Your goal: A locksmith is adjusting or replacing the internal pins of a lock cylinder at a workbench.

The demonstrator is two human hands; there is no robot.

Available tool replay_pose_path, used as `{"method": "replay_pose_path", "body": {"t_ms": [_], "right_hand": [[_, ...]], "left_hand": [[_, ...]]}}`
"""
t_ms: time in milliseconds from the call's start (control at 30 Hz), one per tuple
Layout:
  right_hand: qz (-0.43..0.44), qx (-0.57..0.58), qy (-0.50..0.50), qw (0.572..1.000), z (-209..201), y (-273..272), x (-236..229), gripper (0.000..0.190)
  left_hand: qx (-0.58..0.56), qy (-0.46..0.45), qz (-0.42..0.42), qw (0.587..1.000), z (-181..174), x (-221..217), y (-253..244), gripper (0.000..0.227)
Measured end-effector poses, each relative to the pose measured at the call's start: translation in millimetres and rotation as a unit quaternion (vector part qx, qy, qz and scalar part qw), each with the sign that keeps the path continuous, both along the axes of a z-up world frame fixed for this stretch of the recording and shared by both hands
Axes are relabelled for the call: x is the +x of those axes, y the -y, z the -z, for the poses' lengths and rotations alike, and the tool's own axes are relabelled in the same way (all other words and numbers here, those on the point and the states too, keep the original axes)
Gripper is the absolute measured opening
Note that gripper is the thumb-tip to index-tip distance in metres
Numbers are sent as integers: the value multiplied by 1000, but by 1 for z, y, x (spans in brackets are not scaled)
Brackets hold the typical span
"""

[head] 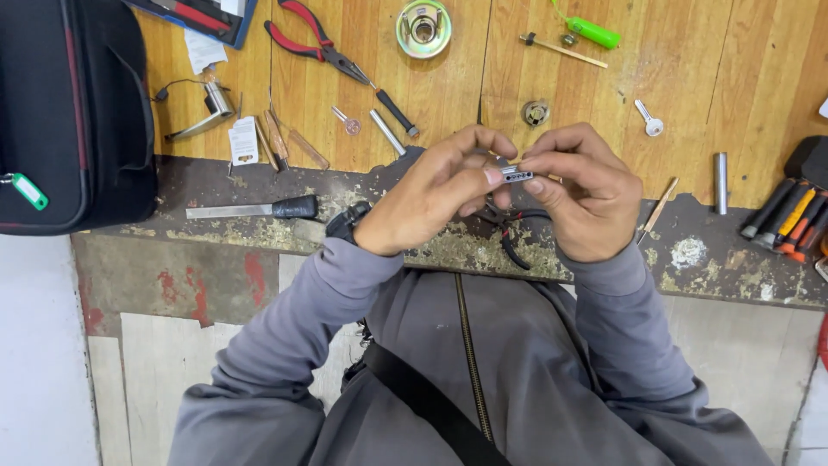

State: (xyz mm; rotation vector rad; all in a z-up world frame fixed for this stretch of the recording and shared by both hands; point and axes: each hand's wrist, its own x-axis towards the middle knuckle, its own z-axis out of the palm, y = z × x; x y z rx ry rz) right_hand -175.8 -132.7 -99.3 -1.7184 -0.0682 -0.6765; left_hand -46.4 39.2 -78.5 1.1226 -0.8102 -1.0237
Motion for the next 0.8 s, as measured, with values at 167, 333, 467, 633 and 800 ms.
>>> {"method": "replay_pose_path", "body": {"t_ms": [167,333,467,633,800], "right_hand": [[16,-8,0,1000,1,-2,1,12],[19,-9,9,1000,5,-6,3,12],[25,-12,19,999,8,-7,3,11],[29,-19,18,999,12,-4,2,11],[28,-10,17,999,17,-3,2,12]], "left_hand": [[13,-18,-82,996,1,-16,1,51],[9,-53,-157,986,21,-30,8,46],[15,-95,-197,976,28,-36,11,48],[19,-149,-221,964,29,-42,15,49],[33,-111,-239,964,39,-43,16,44]]}}
